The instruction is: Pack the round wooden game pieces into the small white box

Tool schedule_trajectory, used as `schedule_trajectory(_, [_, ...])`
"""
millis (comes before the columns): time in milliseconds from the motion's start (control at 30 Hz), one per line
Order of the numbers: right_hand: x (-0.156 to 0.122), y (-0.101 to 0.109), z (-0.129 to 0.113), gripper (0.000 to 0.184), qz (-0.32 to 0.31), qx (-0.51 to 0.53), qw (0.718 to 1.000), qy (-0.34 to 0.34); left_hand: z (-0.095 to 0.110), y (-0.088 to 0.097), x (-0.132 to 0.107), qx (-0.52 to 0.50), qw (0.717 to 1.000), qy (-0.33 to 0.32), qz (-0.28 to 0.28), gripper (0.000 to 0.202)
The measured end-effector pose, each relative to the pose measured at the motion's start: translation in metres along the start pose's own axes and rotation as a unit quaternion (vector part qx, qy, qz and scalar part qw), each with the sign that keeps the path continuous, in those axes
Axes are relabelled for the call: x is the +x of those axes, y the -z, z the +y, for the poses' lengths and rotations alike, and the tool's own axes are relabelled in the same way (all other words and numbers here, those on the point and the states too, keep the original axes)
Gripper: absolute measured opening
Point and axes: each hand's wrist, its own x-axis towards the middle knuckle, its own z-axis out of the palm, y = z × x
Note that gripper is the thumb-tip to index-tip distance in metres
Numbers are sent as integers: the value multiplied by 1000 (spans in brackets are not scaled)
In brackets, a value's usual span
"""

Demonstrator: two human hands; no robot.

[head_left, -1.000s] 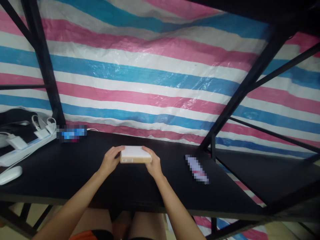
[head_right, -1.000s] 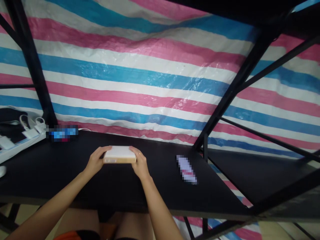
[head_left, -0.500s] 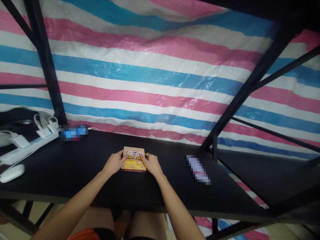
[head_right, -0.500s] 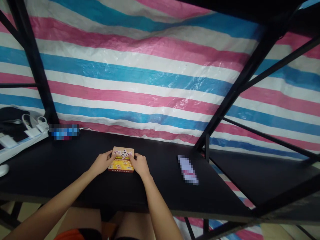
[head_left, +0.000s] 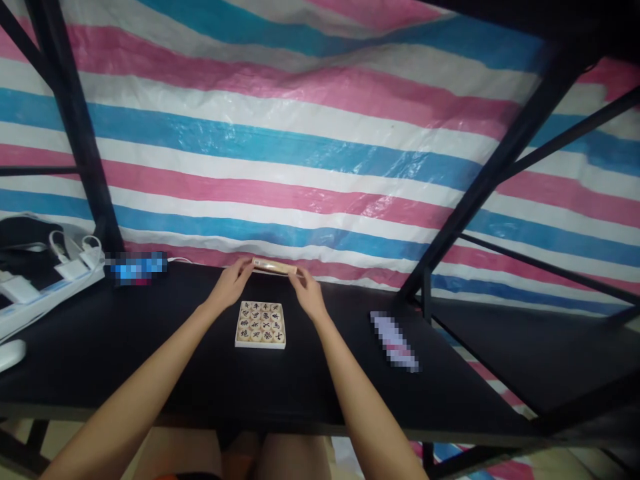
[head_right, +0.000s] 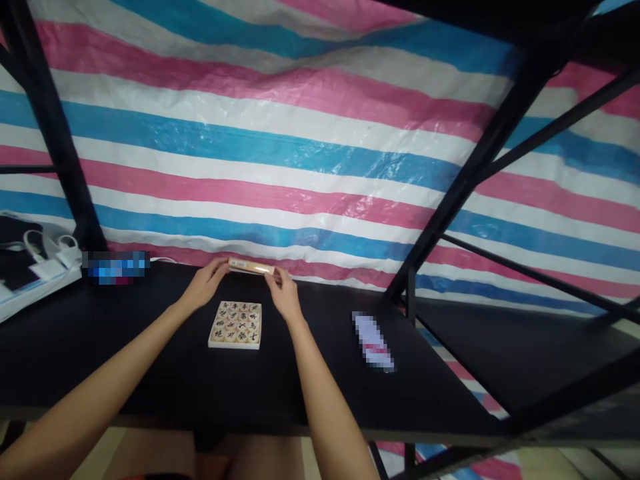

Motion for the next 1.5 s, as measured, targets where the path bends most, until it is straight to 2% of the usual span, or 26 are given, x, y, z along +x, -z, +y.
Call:
schedule_trajectory(167, [-22, -14, 32, 30, -74, -3, 996, -41, -50, -19, -19, 27, 997, 48, -54, 39])
schedule_trajectory(267, [-30, -20, 39, 30, -101, -5, 994, -29, -65, -22, -27, 29, 995, 68, -67, 38])
schedule_trajectory(533, [-36, -21, 43, 33, -114, -47, 992, 2, -63, -22, -36, 21, 994, 54, -87, 35])
schedule_trajectory(767, [-39, -23, 48, 35, -121, -84, 989, 28, -71, -24, -35, 17, 994, 54, -91, 36])
schedule_trajectory(967, [-37, -18, 39, 30, -118, -126, 982, 82, -75, -25, -33, 18, 993, 60, -102, 39])
schedule_trajectory(1067, [-38, -16, 34, 22, -145, -136, 974, 106, -73, -24, -34, 22, 993, 59, -105, 38])
schedule_trajectory(1300, [-37, -17, 32, 12, -166, -142, 968, 123, -71, -24, -34, 29, 992, 52, -112, 36])
schedule_trajectory(1500, [-38, -19, 29, 20, -148, -119, 972, 135, -72, -24, -34, 34, 992, 52, -112, 36])
